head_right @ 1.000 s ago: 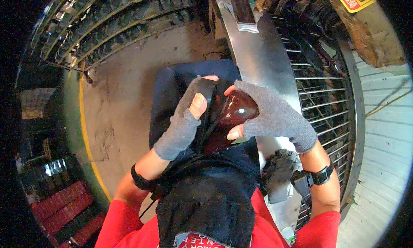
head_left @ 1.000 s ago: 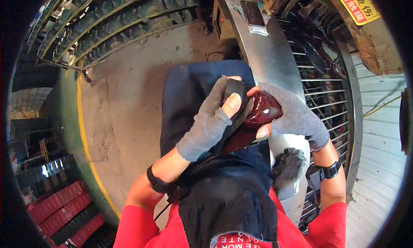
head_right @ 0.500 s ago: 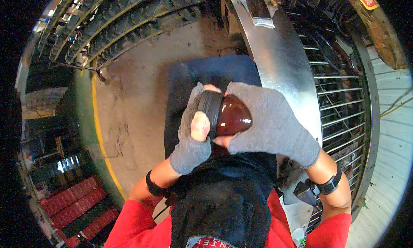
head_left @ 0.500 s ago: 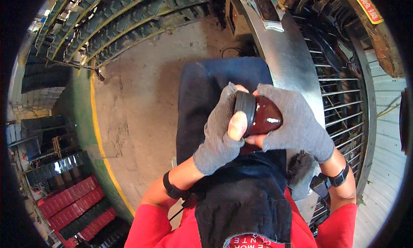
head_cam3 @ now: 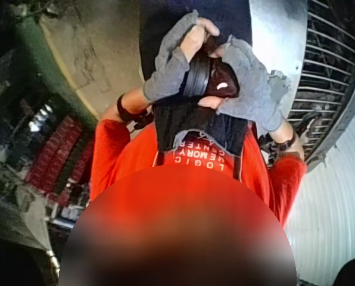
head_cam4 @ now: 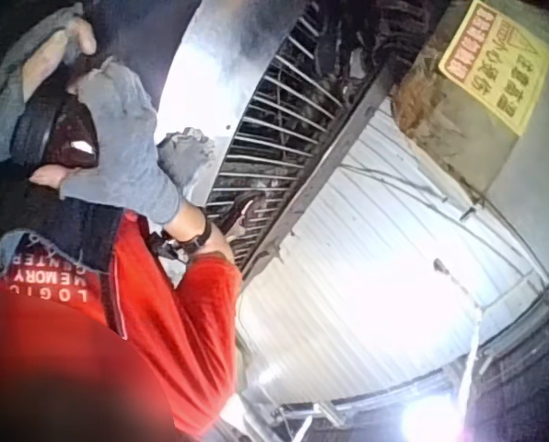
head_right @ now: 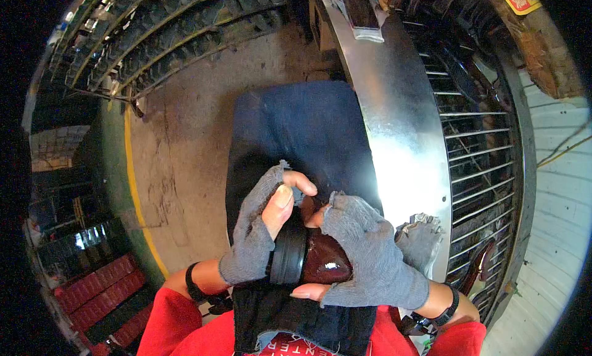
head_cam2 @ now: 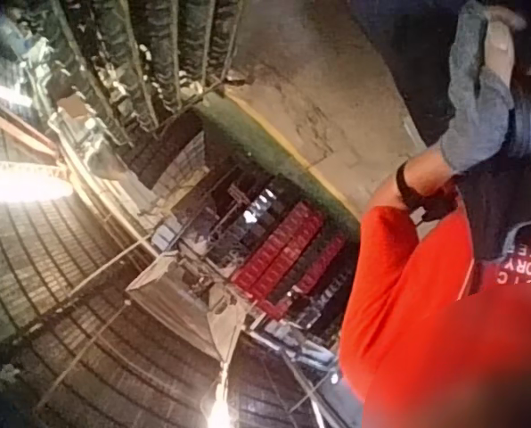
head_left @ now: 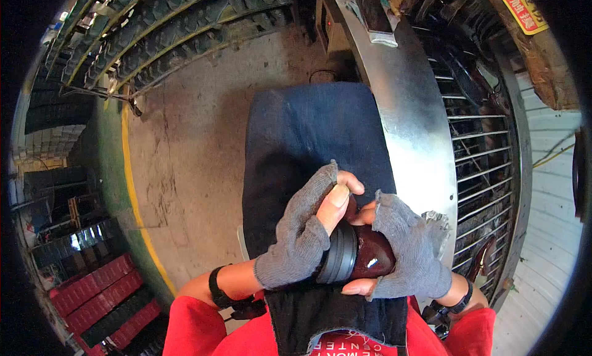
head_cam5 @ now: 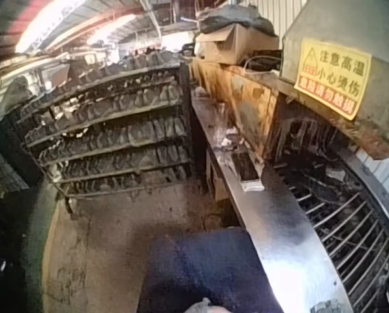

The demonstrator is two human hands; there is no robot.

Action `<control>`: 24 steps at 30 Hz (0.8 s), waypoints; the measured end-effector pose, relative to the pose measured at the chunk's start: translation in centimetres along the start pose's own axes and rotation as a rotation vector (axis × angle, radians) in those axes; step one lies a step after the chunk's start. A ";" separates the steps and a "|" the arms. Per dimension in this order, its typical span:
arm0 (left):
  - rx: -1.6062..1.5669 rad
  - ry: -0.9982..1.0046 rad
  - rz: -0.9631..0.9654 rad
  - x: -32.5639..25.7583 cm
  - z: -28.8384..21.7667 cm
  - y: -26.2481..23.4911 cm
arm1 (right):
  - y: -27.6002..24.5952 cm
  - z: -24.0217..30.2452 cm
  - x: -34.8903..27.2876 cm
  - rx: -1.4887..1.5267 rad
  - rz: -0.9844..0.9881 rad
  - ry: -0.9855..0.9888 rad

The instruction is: Inspecting and wiping loafers on a production line.

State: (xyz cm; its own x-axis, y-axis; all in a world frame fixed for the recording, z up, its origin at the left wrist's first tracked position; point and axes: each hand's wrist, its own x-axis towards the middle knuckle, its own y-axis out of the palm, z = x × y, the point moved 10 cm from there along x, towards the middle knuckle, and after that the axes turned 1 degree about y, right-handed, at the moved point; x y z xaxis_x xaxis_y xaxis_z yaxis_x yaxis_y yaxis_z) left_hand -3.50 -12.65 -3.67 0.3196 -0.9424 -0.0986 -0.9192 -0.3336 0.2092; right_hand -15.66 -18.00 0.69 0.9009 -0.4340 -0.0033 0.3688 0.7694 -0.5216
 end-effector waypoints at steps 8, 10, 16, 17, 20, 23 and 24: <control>-0.401 -0.051 -0.212 -0.7 2.5 -0.9 | 0.3 1.6 -0.3 -0.072 0.010 -0.198; -0.355 -0.028 -0.260 -1.0 2.2 -1.5 | 0.5 2.3 -0.1 -0.105 0.026 -0.258; -0.294 0.071 -0.072 -1.3 0.2 -0.5 | 0.7 4.4 0.9 -0.057 0.125 -0.422; -0.322 0.057 -0.026 -1.3 0.2 -0.2 | 0.5 4.7 1.0 -0.043 0.111 -0.458; -0.171 0.113 0.028 -1.3 -0.6 -0.5 | 1.0 3.3 1.6 0.000 0.218 -0.369; -0.226 0.023 0.039 -1.1 -0.3 -0.6 | 0.1 2.3 1.9 0.134 0.048 -0.372; -0.227 -0.019 0.067 -0.7 -0.1 -0.5 | -0.4 1.6 2.0 0.246 -0.005 -0.316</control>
State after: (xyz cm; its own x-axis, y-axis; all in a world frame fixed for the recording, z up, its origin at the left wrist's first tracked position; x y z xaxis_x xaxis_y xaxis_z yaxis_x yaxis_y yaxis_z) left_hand -3.23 -11.80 -3.55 0.2529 -0.9628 -0.0947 -0.8625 -0.2687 0.4289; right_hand -13.68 -18.44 2.25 0.9107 -0.3022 0.2815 0.3828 0.8736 -0.3006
